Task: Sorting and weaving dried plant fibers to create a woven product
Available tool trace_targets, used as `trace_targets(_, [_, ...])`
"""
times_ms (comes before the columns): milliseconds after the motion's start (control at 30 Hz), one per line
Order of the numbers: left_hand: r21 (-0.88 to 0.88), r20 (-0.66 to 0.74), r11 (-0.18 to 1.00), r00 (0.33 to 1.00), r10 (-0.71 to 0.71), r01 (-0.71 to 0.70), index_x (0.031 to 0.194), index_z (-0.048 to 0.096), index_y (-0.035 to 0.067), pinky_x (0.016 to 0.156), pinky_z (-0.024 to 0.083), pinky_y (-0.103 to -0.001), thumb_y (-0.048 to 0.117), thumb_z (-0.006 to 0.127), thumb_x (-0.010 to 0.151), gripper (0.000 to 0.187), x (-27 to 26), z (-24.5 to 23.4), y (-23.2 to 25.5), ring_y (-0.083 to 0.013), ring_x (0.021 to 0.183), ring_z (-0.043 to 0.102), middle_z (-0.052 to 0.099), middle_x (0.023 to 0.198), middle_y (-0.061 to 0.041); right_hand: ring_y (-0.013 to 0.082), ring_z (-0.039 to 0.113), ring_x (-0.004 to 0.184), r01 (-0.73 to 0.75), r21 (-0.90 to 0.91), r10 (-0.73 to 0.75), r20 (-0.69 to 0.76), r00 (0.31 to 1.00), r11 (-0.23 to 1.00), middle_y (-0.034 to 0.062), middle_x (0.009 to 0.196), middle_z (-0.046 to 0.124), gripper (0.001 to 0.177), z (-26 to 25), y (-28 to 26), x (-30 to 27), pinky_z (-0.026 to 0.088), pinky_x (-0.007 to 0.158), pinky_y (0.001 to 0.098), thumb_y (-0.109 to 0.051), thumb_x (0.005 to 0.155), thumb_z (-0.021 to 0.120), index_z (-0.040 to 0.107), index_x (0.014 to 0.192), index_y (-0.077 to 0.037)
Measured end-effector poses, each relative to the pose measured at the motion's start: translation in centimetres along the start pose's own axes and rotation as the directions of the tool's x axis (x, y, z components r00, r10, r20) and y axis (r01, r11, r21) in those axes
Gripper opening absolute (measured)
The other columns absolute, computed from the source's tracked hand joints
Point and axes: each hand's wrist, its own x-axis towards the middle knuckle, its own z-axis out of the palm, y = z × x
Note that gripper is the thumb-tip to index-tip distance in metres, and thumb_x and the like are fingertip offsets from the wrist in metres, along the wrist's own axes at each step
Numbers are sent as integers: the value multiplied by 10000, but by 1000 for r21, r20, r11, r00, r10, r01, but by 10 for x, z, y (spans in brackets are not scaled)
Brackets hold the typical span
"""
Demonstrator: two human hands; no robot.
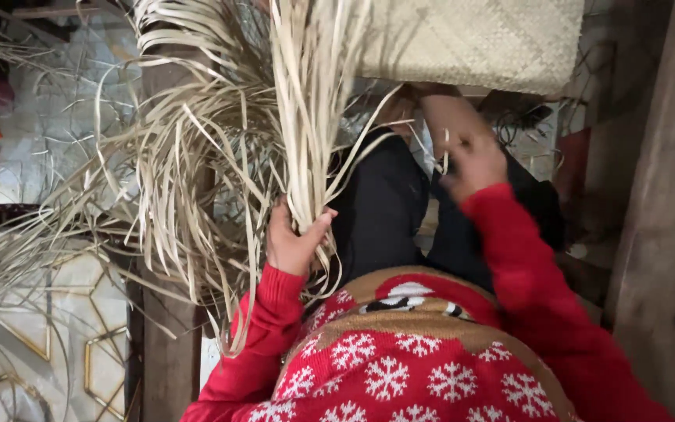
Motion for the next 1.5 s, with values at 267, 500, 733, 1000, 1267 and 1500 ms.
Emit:
trace_targets(267, [-47,-151,998,988,-37,30,938,627,67,561,539,-336,233,847,566,463,-10,4,23,-163,647,610,665,778,-139,417,612,712,-10,-265,17,24,1000,964,240,759,633,204,27,82,72,485,550,479,-77,760,603,680,873,74])
trace_targets(500, [-425,-7,885,977,-213,189,1128,467,-26,710,568,-309,79,656,722,460,-1,-10,8,-240,762,662,638,936,-182,462,528,881,-342,-459,343,-84,936,820,334,1042,544,453,-64,94,33,356,780,478,-335,758,606,645,1177,-166])
trace_targets(733, [-503,256,863,962,92,51,1133,440,11,587,538,-253,37,599,793,376,-1,19,16,-183,647,650,647,915,-218,209,617,872,-190,727,-142,369,919,659,68,925,661,257,-47,-120,-29,483,784,326,-189,680,727,638,918,-145])
trace_targets(1000, [-351,501,933,857,120,74,1035,457,-1,446,451,-245,-6,581,793,272,-19,28,-18,-141,465,537,624,684,-143,342,651,629,-450,807,-321,340,884,-382,208,860,652,284,-57,-182,-34,531,390,509,-5,671,714,585,922,23])
trace_targets(1267, [-149,517,989,852,83,-6,1091,541,18,441,463,-244,153,631,814,322,-33,22,-18,-149,446,567,641,596,-115,370,604,953,-261,848,32,310,950,-462,157,1102,598,642,-43,-150,-33,495,826,546,185,584,649,534,1168,-56])
trace_targets(1500, [231,495,961,869,17,-150,1229,452,181,659,503,-485,444,631,754,571,-37,22,22,-417,760,629,641,823,-214,304,613,956,-290,822,-84,286,954,-490,125,1076,622,518,-58,-150,-44,521,830,467,134,643,628,571,1117,-67])
